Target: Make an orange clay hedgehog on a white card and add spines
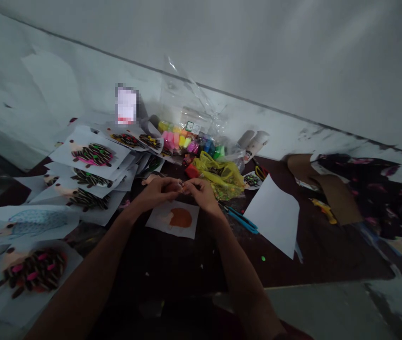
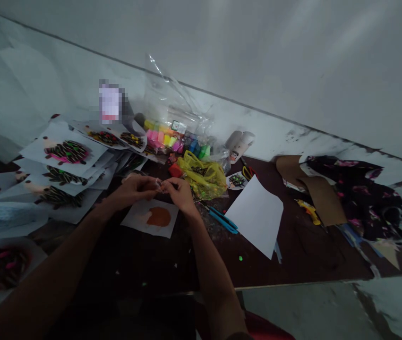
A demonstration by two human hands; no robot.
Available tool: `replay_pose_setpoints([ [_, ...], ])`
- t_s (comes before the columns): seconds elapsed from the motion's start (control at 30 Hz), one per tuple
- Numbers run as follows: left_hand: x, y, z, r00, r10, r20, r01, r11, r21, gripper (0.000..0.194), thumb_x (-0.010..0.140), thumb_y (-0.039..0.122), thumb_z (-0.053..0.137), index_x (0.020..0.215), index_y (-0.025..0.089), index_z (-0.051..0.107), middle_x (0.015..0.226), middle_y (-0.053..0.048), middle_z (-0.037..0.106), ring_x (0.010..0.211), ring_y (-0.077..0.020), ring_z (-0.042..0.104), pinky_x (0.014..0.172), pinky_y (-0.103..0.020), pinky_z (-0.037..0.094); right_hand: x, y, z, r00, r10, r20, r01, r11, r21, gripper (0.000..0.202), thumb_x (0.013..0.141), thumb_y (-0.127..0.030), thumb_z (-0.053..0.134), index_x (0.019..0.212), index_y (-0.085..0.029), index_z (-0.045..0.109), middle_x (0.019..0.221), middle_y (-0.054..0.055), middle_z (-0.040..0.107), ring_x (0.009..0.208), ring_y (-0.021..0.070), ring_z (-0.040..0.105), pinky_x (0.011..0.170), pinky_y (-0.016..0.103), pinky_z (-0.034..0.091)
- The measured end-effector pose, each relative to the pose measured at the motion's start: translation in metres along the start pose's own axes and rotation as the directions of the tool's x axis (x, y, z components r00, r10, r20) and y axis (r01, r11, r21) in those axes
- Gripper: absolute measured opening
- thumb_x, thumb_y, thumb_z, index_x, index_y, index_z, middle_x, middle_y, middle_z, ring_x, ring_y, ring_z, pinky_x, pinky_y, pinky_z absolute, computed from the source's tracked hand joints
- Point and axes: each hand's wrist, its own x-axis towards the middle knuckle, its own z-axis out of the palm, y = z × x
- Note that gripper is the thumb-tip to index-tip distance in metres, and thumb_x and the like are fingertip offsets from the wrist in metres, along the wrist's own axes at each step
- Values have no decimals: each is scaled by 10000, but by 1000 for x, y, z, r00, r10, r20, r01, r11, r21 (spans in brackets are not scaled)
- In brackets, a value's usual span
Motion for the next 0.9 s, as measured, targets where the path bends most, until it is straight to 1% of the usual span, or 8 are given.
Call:
replay_pose_setpoints([
  [0.07, 0, 2, -2, 999, -24, 37, 25, 999, -25, 323, 757, 378, 697, 985, 150, 691, 726, -5, 678, 653, -159, 632, 615, -280, 534, -2, -2, 1, 998, -60, -38, 59, 998, -27, 148, 886, -280, 602, 797, -189, 676, 726, 4, 669, 673, 147, 620, 677, 266, 515],
  [0.13, 0, 4, -3, 1000, -21, 14, 21, 1000, -14, 290, 744, 357, 697, 950, 153, 693, 718, -5, 673, 632, -150, 616, 588, -265, 512, -5, -5, 1, 986, -153, -74, 144, 983, -114, 82, 864, -242, 630, 835, -188, 684, 783, 10, 666, 729, 155, 626, 716, 276, 520],
  [0.23, -1, 6, -4, 999, -31, -12, 31, 999, -26, 285, 741, 356, 692, 936, 149, 694, 722, -11, 669, 614, -140, 599, 565, -253, 478, -10, -14, 1, 959, -283, -7, 265, 905, -332, 98, 892, -210, 635, 885, -195, 732, 930, 44, 674, 888, 169, 642, 820, 287, 517],
  [0.33, -1, 6, -3, 998, -49, -25, 48, 997, -64, 272, 732, 360, 694, 907, 152, 688, 704, -5, 653, 604, -134, 582, 561, -250, 464, -15, -23, 0, 953, -289, 94, 295, 805, -514, 197, 957, -219, 606, 1073, -234, 764, 1079, 66, 677, 990, 169, 641, 861, 275, 503],
  [0.43, -1, 4, -2, 997, -56, -51, 51, 994, -98, 270, 708, 366, 712, 881, 164, 669, 735, -8, 659, 618, -134, 577, 558, -246, 462, -17, -27, 0, 966, -230, 120, 254, 749, -612, 227, 971, -208, 608, 1133, -252, 762, 1068, 56, 700, 959, 162, 656, 838, 261, 495],
  [0.6, -1, 4, -1, 996, -55, -69, 45, 990, -137, 317, 733, 425, 726, 897, 160, 671, 691, 7, 620, 574, -116, 528, 535, -236, 425, -17, -27, 0, 968, -224, 114, 245, 737, -630, 172, 970, -216, 619, 1031, -228, 780, 978, 50, 726, 906, 168, 672, 803, 266, 495],
  [0.73, -2, 6, -2, 999, -52, 1, 51, 989, -141, 363, 800, 502, 696, 830, 140, 694, 574, 24, 547, 509, -102, 471, 482, -222, 358, -18, -23, 2, 949, -285, 135, 308, 747, -589, 190, 983, -228, 592, 1014, -231, 779, 1033, 57, 710, 940, 166, 662, 840, 276, 507],
  [0.9, -2, 3, -3, 997, -70, 22, 73, 977, -202, 326, 749, 436, 751, 859, 131, 718, 564, 27, 575, 488, -87, 469, 462, -206, 347, -20, -20, 4, 939, -326, 108, 327, 758, -565, 160, 967, -234, 622, 989, -216, 779, 1053, 59, 687, 954, 161, 645, 851, 268, 502],
])
